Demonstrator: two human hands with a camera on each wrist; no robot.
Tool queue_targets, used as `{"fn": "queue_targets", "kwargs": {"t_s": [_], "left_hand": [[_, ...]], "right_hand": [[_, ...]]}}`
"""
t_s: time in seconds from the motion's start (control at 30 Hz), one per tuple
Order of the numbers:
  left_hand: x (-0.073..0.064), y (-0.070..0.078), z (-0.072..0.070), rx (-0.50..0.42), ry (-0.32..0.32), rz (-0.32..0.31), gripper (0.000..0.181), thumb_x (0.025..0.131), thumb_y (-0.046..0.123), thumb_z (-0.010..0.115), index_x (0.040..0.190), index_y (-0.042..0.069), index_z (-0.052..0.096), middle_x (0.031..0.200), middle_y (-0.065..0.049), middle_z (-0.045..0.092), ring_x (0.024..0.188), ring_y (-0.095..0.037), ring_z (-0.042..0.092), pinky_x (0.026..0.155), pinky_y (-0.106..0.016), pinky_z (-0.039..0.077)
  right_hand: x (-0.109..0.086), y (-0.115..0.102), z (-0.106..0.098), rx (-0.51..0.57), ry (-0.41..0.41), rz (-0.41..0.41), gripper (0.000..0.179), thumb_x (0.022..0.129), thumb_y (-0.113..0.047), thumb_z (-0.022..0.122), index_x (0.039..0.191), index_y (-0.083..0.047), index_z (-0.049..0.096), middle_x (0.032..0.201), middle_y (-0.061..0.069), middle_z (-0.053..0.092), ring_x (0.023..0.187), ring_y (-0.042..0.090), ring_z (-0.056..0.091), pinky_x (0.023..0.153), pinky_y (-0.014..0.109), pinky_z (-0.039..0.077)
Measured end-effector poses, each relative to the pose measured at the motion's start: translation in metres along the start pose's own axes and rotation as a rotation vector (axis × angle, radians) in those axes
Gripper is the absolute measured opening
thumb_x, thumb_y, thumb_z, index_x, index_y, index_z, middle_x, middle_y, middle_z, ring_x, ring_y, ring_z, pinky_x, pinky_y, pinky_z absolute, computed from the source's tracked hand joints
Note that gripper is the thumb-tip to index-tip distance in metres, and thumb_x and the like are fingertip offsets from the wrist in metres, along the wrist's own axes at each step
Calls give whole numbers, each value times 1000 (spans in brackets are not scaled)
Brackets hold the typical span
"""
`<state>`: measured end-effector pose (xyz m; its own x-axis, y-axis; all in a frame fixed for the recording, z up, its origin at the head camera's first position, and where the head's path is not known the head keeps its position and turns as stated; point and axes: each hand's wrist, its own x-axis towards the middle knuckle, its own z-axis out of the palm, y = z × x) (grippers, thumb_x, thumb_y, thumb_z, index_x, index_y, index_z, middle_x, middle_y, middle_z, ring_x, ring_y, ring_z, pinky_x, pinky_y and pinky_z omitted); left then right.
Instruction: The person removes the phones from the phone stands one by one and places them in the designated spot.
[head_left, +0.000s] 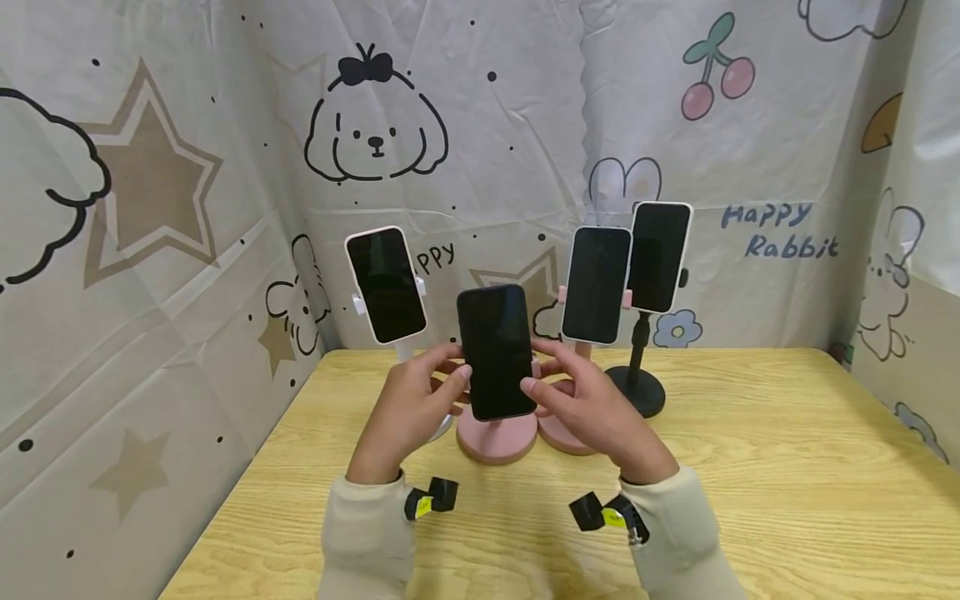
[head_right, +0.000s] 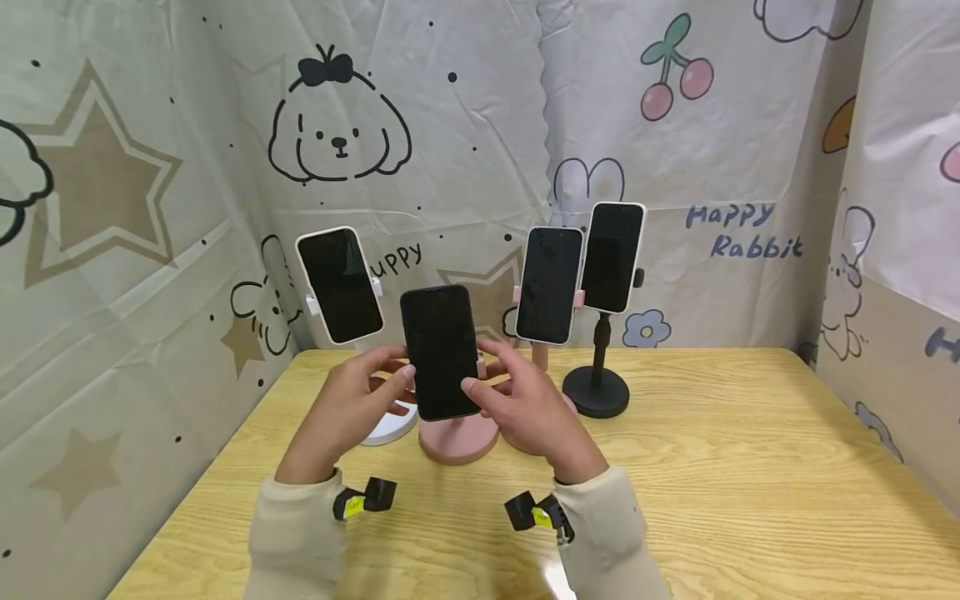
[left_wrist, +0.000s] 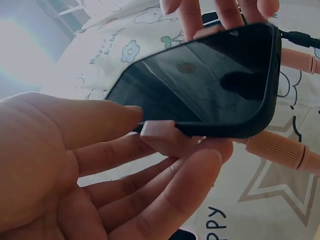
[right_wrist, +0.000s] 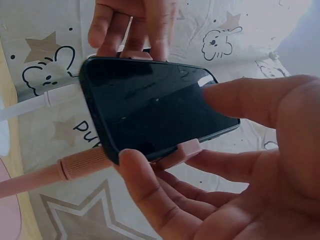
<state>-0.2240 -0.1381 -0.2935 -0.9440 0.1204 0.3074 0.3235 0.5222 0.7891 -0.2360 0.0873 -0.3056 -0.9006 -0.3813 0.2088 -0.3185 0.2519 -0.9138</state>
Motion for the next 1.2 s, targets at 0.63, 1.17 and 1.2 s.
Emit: {"fn": "queue_targets", "kwargs": {"t_s": [0.63, 1.17, 1.2], "left_hand": [[-8, 8, 1, 56, -107, 102, 16, 93, 8, 63, 109, 11, 65, 91, -7, 67, 66, -15, 67, 64, -28, 58], [-12, 20, 1, -21, -162, 128, 13, 94, 8, 61, 107, 7, 65, 92, -9, 66, 64, -16, 68, 61, -27, 57], [-12, 21, 1, -28, -170, 133, 13, 94, 8, 61, 107, 6, 65, 92, -9, 66, 64, -17, 68, 61, -28, 58]], "right_hand": [[-9, -6, -2, -221, 40, -68, 35, 93, -5, 61, 125, -16, 53, 99, 12, 61, 73, 19, 68, 65, 31, 59], [-26, -22, -17, -294, -12, -49, 28, 93, -12, 60, 120, -13, 54, 89, 7, 63, 64, 11, 67, 63, 30, 57], [-27, -24, -18, -303, -13, -44, 27, 93, -13, 60, 119, -13, 54, 88, 6, 63, 64, 12, 66, 62, 30, 57]]}}
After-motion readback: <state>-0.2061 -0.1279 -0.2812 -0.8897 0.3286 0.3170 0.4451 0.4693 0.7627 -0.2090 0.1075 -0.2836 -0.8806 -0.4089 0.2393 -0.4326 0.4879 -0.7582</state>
